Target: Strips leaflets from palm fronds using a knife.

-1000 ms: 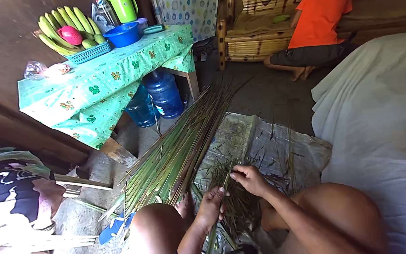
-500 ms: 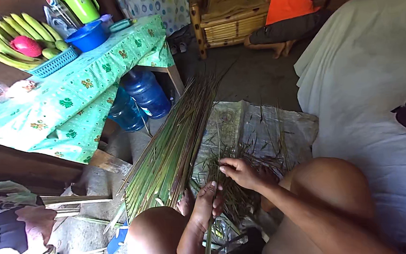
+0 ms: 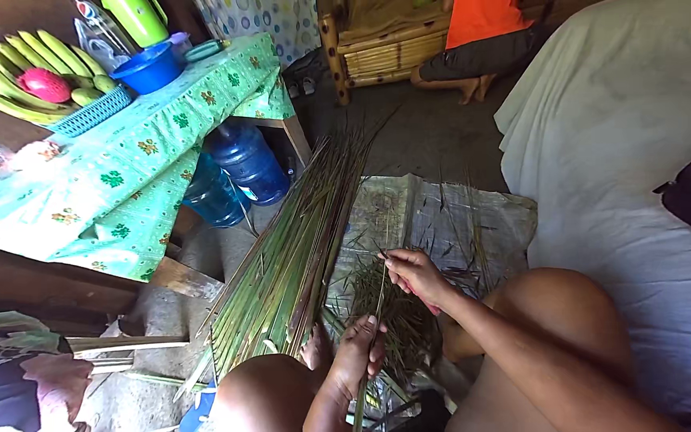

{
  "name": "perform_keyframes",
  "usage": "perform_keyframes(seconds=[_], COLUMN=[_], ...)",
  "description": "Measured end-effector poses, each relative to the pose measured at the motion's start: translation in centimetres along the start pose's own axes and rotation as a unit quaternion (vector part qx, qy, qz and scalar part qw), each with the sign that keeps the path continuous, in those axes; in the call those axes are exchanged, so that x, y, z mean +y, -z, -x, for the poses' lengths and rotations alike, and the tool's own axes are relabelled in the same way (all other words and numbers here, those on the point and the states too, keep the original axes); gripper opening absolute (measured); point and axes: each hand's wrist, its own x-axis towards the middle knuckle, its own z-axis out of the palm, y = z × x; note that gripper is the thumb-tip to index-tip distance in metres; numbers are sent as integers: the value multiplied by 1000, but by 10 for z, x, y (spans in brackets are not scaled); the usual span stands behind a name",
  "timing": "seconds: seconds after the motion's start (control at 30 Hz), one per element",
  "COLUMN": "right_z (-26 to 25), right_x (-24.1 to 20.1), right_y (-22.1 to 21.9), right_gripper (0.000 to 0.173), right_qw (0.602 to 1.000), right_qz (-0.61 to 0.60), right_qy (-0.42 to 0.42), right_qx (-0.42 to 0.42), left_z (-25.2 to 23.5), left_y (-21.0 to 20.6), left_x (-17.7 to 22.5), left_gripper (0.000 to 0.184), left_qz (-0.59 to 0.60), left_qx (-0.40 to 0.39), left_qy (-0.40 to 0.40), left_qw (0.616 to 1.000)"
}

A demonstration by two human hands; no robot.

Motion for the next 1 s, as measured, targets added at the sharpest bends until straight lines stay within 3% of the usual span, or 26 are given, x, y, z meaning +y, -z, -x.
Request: perform_keyframes(seconds=[0.2, 0.47, 0.63, 0.8, 0.87, 1.0], right_z=[2, -9, -22, -29, -17, 20], right_x=[1, -1, -4, -9, -12, -20], right_y=[-8, 0, 14, 32, 27, 6], right_gripper=[23, 19, 19, 21, 25, 34], right_qw=[998, 998, 989, 972, 985, 990], right_qz=[45, 3, 19, -63, -42, 20], right_qy=[28, 15, 42, 27, -2, -100], right_qx=[24, 54, 140, 224, 167, -100], left_z=[1, 1, 3, 2, 1, -5], left_y=[-2, -4, -5, -2, -2, -3], left_x=[0, -3, -4, -2, -1, 0], left_gripper=[36, 35, 35, 37, 37, 36], left_qz=[5, 17, 19, 24, 19, 3], left_qx=[-8, -21, -44, -34, -24, -3], left_qy=[3, 13, 22, 19, 17, -8], left_qw=[1000, 1000, 999, 999, 999, 1000])
